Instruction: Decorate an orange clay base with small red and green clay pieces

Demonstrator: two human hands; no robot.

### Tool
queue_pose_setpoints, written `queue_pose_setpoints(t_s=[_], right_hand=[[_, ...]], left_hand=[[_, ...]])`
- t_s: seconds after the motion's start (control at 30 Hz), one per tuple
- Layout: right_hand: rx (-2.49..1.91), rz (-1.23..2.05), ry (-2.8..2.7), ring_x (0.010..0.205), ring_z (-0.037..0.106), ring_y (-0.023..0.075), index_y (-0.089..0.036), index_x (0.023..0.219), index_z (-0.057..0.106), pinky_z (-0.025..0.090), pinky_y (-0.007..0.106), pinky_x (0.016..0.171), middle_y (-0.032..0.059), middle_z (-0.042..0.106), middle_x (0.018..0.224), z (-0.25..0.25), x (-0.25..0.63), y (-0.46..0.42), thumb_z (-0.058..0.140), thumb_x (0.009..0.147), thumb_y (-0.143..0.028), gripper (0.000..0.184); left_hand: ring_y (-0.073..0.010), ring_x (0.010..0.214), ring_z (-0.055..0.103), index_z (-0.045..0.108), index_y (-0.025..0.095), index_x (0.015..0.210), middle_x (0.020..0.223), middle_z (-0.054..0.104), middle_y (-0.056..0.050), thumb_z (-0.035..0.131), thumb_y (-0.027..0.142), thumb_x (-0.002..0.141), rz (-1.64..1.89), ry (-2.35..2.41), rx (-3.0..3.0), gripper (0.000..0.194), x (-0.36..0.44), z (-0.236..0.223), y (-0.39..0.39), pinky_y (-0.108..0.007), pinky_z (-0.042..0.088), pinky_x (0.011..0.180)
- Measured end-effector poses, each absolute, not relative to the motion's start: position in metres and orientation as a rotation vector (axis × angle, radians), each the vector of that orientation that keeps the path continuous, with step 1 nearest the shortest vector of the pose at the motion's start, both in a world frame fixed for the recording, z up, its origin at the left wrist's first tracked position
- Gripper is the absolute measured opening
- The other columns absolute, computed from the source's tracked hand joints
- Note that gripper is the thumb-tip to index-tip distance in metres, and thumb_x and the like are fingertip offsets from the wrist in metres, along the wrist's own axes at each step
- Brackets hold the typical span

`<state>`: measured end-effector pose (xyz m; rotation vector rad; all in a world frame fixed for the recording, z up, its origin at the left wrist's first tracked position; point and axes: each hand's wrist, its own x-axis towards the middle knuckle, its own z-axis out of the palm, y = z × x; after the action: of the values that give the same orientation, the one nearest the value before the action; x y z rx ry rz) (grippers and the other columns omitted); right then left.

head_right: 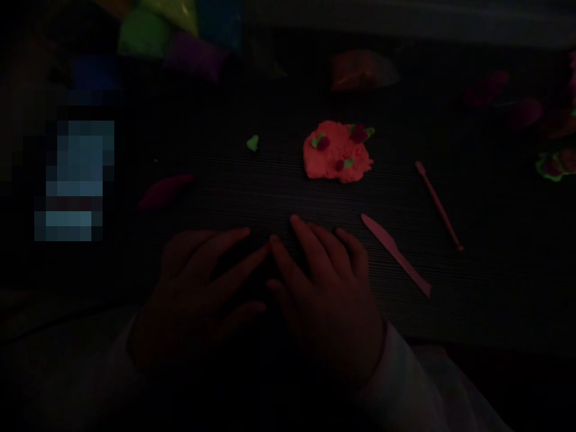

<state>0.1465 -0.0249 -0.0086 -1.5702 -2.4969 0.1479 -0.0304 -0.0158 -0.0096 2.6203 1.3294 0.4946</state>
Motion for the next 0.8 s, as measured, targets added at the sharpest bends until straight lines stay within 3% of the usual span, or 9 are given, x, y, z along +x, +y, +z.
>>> queue_pose_setpoints(t_s=[0.47, 0.6, 0.8], right_hand=[[-1.501, 0.179, -2.516, 0.11, 0.044, 0.0288, -0.019, 0.116, 0.053, 0.033, 0.051, 0.09, 0.0156, 0.046, 0.127, -0.0081, 0.1468, -0.0259, 0.043, 0.085, -0.033, 0.036], [-1.476, 0.275, -2.473, 0.112, 0.043, 0.0278, -0.015, 0.12, 0.049, 0.033, 0.049, 0.091, 0.0169, 0.044, 0.128, -0.0061, 0.1491, -0.0245, 0.04, 0.086, -0.027, 0.037], [-1.51, 0.225, -2.466, 0.108, 0.045, 0.0284, -0.015, 0.112, 0.055, 0.034, 0.051, 0.09, 0.0157, 0.047, 0.126, -0.007, 0.1485, -0.0238, 0.042, 0.085, -0.028, 0.033]], left_hand=[[-0.0277, 0.098, 0.046, 0.058, 0.014, 0.108, 0.112, 0.056, -0.014, 0.047, 0.045, 0.08, 0.528, 1.322, 2.601, 0.043, -0.0301, -0.0103, -0.0163, -0.046, 0.036, 0.084], [-0.0282, 0.098, 0.046, 0.057, 0.014, 0.111, 0.113, 0.055, -0.014, 0.047, 0.045, 0.08, 0.501, 1.317, 2.603, 0.045, -0.0306, -0.0101, -0.0164, -0.046, 0.036, 0.084], [-0.0278, 0.098, 0.046, 0.057, 0.014, 0.111, 0.113, 0.055, -0.014, 0.046, 0.045, 0.081, 0.496, 1.31, 2.615, 0.044, -0.0313, -0.0103, -0.0151, -0.046, 0.036, 0.084]])
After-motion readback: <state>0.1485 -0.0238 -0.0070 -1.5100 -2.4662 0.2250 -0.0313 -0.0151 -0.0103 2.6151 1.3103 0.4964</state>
